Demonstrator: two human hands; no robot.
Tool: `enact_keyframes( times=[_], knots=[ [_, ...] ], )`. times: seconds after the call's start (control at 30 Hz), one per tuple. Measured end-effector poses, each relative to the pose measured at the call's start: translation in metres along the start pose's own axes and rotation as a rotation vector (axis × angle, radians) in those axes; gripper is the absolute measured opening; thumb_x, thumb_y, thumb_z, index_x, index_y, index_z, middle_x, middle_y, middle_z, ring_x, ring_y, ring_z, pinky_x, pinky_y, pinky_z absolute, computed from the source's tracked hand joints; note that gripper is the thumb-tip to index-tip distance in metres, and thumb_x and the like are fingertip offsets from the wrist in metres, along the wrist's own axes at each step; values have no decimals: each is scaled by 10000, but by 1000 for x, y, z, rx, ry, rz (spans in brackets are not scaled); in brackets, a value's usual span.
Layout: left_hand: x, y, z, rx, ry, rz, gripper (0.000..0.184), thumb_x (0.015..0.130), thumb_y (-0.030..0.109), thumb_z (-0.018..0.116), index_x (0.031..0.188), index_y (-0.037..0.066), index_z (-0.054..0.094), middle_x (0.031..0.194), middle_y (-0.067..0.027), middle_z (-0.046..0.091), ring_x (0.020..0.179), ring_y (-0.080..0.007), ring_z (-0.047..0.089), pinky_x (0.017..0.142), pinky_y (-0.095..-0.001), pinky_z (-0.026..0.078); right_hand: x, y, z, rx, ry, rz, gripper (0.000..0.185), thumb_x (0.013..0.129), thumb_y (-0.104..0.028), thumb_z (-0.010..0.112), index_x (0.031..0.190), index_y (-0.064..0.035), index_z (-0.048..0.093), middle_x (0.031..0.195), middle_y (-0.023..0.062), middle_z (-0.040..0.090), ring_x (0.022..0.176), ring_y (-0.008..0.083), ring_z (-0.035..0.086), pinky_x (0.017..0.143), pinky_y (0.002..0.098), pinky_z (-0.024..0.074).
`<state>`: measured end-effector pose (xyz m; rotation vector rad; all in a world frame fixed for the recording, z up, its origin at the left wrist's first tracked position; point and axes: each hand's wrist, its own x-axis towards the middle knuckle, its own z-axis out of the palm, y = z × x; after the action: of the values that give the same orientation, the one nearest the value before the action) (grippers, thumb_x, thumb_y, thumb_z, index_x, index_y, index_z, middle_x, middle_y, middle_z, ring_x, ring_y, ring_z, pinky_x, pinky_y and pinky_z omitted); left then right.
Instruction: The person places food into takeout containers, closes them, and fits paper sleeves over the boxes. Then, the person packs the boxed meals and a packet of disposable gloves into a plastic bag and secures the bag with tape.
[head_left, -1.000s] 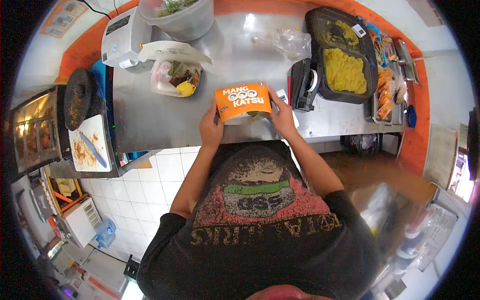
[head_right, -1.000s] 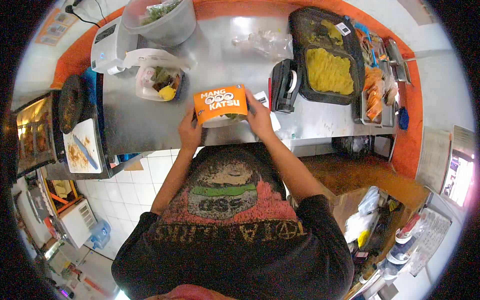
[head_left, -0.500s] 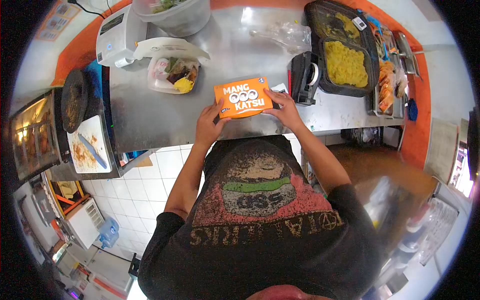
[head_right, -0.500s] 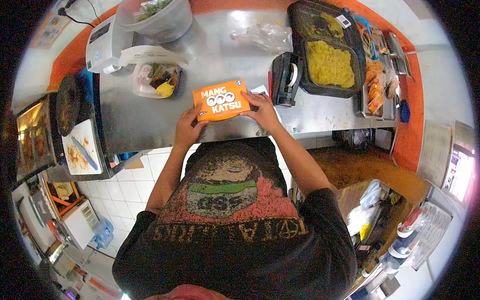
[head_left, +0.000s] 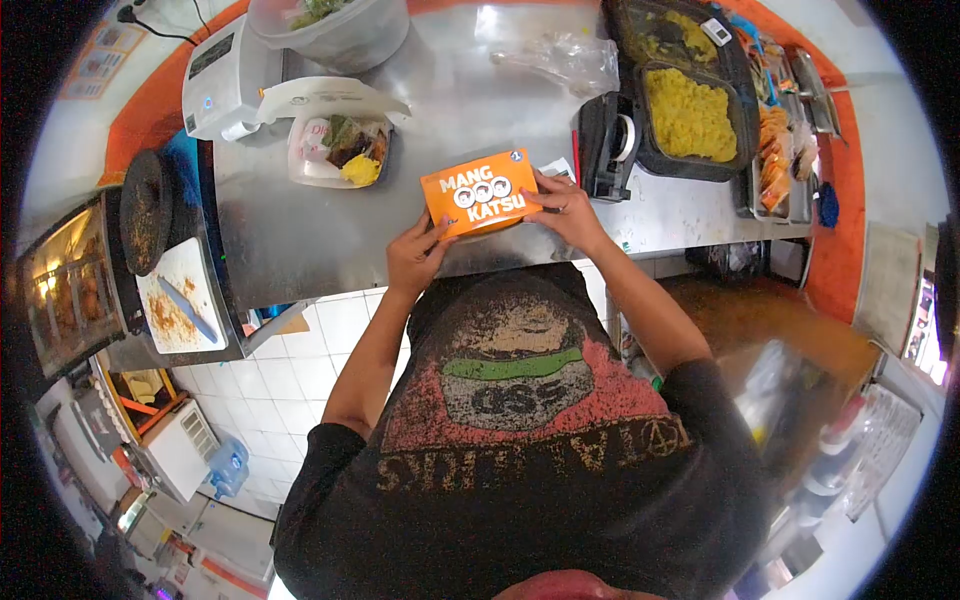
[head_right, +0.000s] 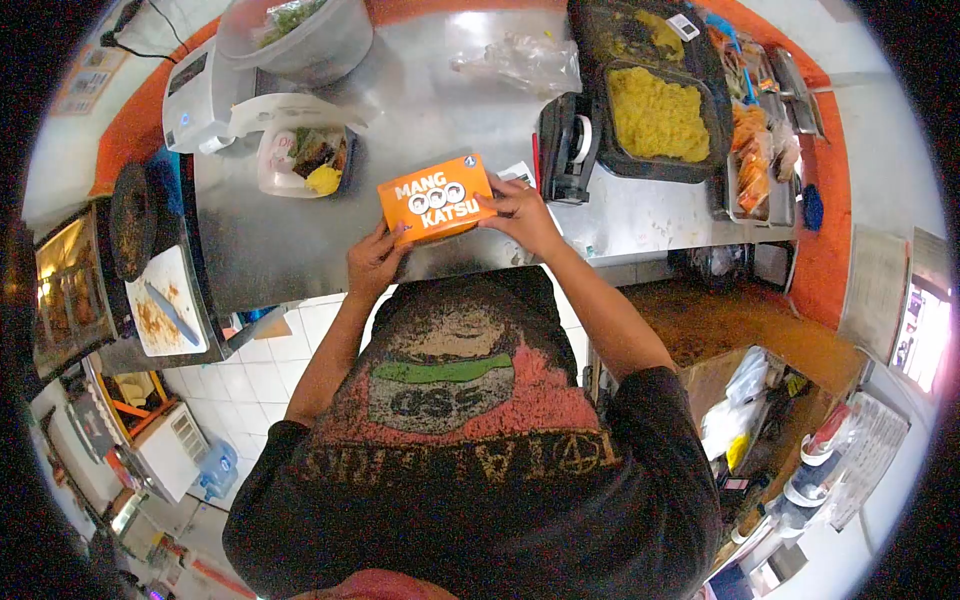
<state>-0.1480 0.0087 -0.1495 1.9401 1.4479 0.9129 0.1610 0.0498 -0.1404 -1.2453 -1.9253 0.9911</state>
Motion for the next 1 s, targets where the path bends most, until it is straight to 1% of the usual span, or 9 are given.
enact_keyframes(
  times=[0.13, 0.23, 0.3, 0.33, 0.4, 0.57, 0.67, 0.83, 1.0],
  knots=[
    [-6, 1, 7, 6, 83, 34, 375, 745, 203, 802, 1103, 122, 722, 1199, -211, 629, 802, -228, 710, 693, -293, 550, 2, -3, -10, -85, -66, -56, 618, 635, -208, 832, 1228, -234, 660, 1387, 91, 532, 1037, 289, 570, 959, 372, 439],
    [-9, 7, 4, 155, -22, 5, 427, 744, 261, 801, 1141, 135, 703, 1302, -220, 566, 932, -290, 679, 768, -356, 544, -3, -7, -7, -167, -83, -29, 598, 658, -194, 816, 1233, -230, 656, 1398, 71, 524, 1034, 297, 573, 950, 390, 444],
    [-6, 10, -1, 378, -53, 180, 525, 740, 344, 796, 1216, 174, 653, 1416, -203, 454, 1176, -388, 526, 927, -460, 468, -10, -3, 8, -311, 45, -15, 525, 717, -187, 771, 1228, -227, 656, 1366, 61, 554, 1011, 295, 577, 924, 407, 447],
    [-6, 6, 3, 378, -55, 185, 525, 740, 344, 796, 1216, 174, 653, 1416, -203, 454, 1176, -388, 526, 927, -460, 468, -15, 0, 16, -311, 50, -14, 525, 717, -187, 771, 1228, -227, 656, 1366, 61, 554, 1011, 295, 577, 924, 407, 447],
    [-6, -5, 13, 445, 11, 236, 652, 720, 401, 794, 1303, 218, 567, 1480, -185, 331, 1318, -468, 306, 1051, -537, 323, -23, 3, 30, -529, 217, -50, 456, 769, -196, 719, 1218, -231, 656, 1325, 58, 584, 981, 288, 585, 898, 409, 446],
    [69, 55, 16, 562, -236, 260, 756, 700, 443, 780, 1371, 243, 494, 1467, -166, 324, 1271, -423, 329, 1039, -538, 299, -25, 3, 38, -513, 271, -42, 434, 814, -157, 685, 1241, -226, 642, 1300, 82, 598, 997, 299, 590, 920, 402, 439],
    [78, 51, 23, 556, -270, 291, 768, 686, 451, 764, 1376, 251, 493, 1455, -158, 336, 1215, -392, 370, 1013, -527, 302, -18, -18, 23, -177, 269, 79, 407, 847, -51, 622, 1241, -153, 633, 1191, 122, 647, 1038, 338, 591, 946, 387, 447],
    [80, 50, 24, 447, -264, 245, 758, 617, 393, 766, 1335, 267, 557, 1409, -136, 406, 1194, -352, 390, 1021, -503, 263, -25, -37, -31, -90, 1069, 611, 186, 886, -101, 620, 1039, 3, 607, 958, 124, 668, 835, 191, 587, 723, 324, 448],
    [78, 47, 29, 470, -221, 280, 776, 596, 389, 773, 1331, 264, 558, 1409, -135, 407, 1180, -351, 401, 1011, -499, 273, -8, -8, -58, 453, 988, 717, 442, 916, -194, 640, 1225, 0, 391, 816, 90, 649, 730, 112, 555, 662, 236, 401]
  ],
)
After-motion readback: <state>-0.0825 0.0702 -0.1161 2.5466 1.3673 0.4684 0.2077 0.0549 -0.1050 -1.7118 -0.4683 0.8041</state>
